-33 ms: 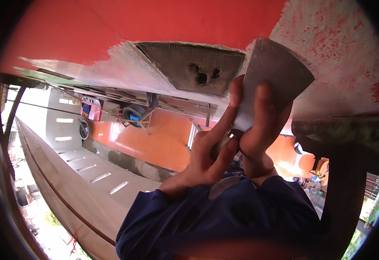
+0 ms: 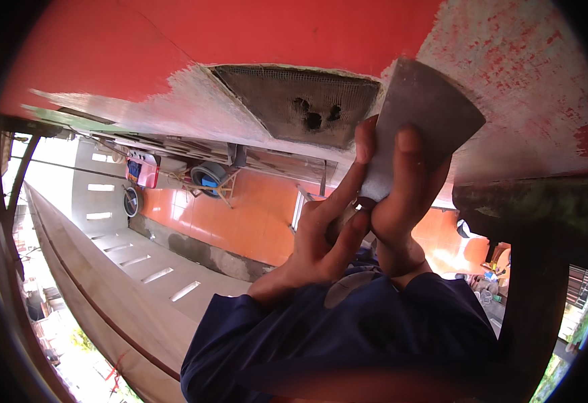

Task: The person uses a metal scraper to remove old paint from a red ceiling surface. They repeatedly scrape the same area around a square vent, clearing away layers of paint to expose the underlying material.

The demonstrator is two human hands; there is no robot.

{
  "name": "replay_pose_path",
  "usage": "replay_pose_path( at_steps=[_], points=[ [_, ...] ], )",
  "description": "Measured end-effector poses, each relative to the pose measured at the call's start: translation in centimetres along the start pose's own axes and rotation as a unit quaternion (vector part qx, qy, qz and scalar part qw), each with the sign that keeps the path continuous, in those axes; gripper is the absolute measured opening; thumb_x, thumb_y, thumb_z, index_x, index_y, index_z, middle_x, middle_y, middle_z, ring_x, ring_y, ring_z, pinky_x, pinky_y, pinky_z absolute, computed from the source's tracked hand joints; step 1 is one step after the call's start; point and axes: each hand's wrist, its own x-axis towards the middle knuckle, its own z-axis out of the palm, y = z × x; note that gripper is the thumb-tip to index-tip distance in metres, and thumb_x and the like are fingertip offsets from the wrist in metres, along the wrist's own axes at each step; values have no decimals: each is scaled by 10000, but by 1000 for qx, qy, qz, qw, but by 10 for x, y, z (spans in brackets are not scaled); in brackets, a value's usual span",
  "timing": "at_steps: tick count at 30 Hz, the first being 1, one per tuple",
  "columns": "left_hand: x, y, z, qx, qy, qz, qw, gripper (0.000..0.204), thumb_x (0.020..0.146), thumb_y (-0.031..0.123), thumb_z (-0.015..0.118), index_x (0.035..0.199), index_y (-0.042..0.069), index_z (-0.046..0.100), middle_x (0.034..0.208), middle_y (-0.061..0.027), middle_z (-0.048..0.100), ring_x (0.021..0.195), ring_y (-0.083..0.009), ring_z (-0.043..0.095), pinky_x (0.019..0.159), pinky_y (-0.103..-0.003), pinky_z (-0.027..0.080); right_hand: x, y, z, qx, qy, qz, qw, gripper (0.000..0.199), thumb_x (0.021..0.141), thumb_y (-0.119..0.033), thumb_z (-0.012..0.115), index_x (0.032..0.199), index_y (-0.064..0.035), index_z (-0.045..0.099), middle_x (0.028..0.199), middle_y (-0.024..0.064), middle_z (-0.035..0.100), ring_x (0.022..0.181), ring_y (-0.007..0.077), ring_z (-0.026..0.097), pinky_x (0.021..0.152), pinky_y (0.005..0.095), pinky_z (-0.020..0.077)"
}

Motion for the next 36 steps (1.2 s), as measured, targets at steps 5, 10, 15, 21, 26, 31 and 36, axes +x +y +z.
replay_pose_path(
  at_steps=[5,10,15,21,26,31,36],
  points=[
    [1,4,4,2,7,46,999,620,862,30,440,1445,-100,272,1355,-307,470,1330,-324,409,1099,-368,241,0,-14,-3,174,-5,96,980,242,923,-185,517,1048,22,517,824,121,605,715,196,590,637,313,459],
    [12,13,2,29,3,90,995,613,867,29,452,1444,-93,284,1413,-287,412,1375,-350,334,1106,-380,231,12,-25,10,178,20,90,980,292,939,-204,532,1102,37,509,910,129,637,790,198,631,666,315,494],
    [28,22,2,41,-28,112,992,607,921,90,443,1473,-52,234,1015,-198,559,961,-220,526,827,-290,365,28,-31,-1,249,42,-9,968,312,927,-208,568,1113,24,477,793,127,603,675,184,587,605,276,456],
    [8,2,18,-113,-61,30,991,639,987,185,390,1498,-58,93,636,9,440,518,-42,378,487,-209,309,19,-10,-35,67,51,-29,996,369,952,-282,456,1147,29,485,937,166,599,802,191,587,747,312,480],
    [-5,-13,8,-132,-76,5,988,625,960,90,432,1505,-13,143,738,-62,502,654,-98,437,626,-236,370,24,-1,-58,-275,144,-392,866,380,895,-219,617,1197,-63,449,1302,218,417,1170,320,468,982,478,411],
    [2,-4,10,-56,-77,57,994,665,920,79,444,1493,-54,134,833,-92,563,721,-118,479,687,-253,397,43,5,-42,-359,45,-456,813,386,630,-311,890,851,-292,575,1304,58,463,1367,369,267,1130,582,136],
    [3,-1,14,-32,-57,44,997,670,901,70,452,1480,-83,151,847,-102,578,748,-116,508,721,-259,417,57,18,-27,-270,87,-524,803,444,604,-217,897,671,-304,466,863,-138,575,1031,194,573,1090,491,258]
  ],
)
